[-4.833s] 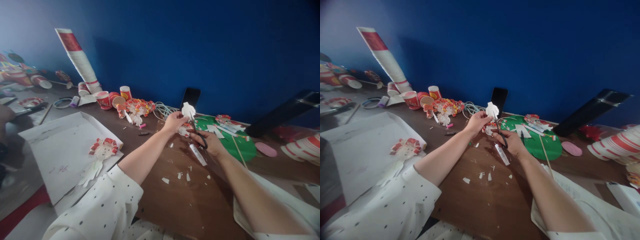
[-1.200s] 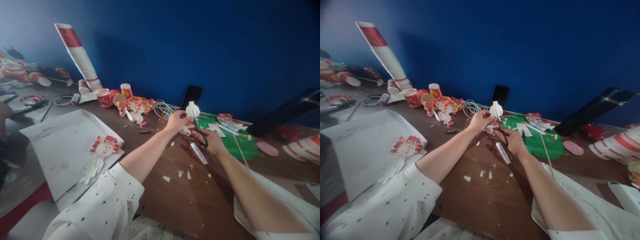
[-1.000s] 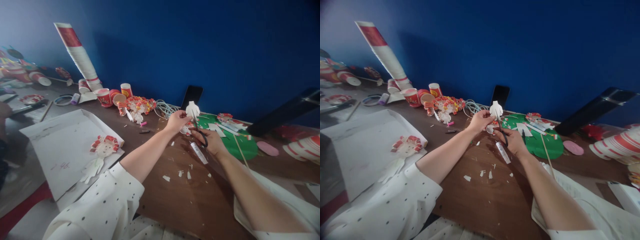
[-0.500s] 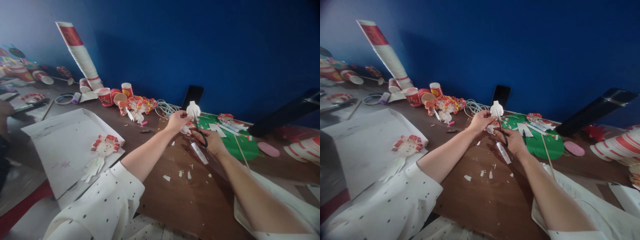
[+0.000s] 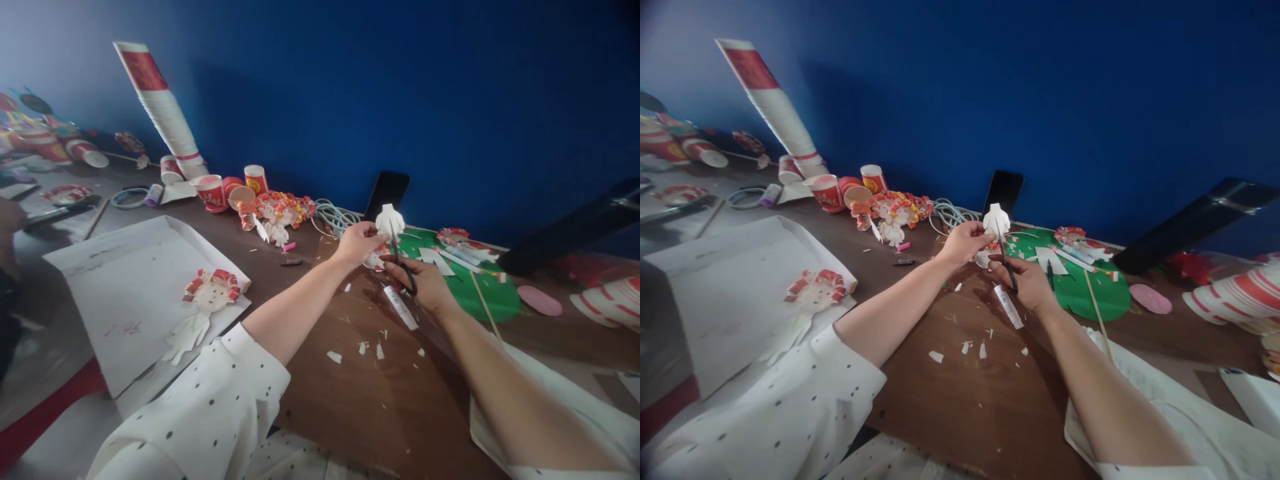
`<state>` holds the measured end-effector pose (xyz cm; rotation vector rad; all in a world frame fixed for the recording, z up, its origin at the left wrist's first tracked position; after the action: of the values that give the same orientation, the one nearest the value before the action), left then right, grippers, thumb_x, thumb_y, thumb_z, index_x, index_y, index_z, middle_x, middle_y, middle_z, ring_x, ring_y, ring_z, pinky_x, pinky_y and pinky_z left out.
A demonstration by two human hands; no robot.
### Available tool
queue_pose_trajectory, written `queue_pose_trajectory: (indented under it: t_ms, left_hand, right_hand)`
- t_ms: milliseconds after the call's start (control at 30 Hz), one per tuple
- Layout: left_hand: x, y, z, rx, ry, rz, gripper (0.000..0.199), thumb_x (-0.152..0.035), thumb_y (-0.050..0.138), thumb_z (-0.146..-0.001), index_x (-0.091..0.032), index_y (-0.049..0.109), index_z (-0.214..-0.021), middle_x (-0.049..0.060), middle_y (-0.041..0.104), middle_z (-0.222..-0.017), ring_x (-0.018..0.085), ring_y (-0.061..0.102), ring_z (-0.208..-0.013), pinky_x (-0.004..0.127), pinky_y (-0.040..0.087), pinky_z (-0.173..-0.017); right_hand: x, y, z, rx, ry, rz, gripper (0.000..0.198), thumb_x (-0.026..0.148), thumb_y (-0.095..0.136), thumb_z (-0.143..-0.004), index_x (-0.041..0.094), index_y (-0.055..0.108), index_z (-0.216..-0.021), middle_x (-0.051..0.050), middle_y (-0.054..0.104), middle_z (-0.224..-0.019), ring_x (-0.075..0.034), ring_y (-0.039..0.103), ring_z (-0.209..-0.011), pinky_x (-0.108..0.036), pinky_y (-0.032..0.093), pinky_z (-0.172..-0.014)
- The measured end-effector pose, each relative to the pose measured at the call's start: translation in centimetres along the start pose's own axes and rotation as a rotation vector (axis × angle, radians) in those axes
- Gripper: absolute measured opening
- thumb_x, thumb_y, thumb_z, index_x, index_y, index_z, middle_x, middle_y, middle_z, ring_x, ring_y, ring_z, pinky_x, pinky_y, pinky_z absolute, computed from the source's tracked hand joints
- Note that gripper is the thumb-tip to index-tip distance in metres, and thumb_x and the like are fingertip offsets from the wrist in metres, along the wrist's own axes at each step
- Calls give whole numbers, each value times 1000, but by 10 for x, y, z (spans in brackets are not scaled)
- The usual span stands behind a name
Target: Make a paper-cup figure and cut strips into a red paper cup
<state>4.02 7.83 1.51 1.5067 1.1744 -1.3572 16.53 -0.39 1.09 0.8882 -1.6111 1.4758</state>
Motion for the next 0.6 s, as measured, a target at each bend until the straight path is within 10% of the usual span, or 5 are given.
queue_pose_trajectory:
  t_ms: [600]
  left_hand:
    - [7, 5, 0, 8, -57, 185, 16, -21, 68, -72, -14, 63, -84, 0, 63, -69, 7, 53, -57, 20, 41, -60]
  right_hand:
    - [2, -3, -1, -12, -73, 95, 52, 58, 62, -75, 14, 74, -100, 2, 49, -46, -12, 43, -47, -26, 35, -49]
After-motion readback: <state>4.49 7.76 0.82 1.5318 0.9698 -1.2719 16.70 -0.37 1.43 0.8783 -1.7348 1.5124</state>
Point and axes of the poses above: each hand's wrist, its own z-axis away from the middle knuckle, its own y-axis out of the palm, x = y × z, the point moved 9 cm from there along -z, towards the middle knuckle
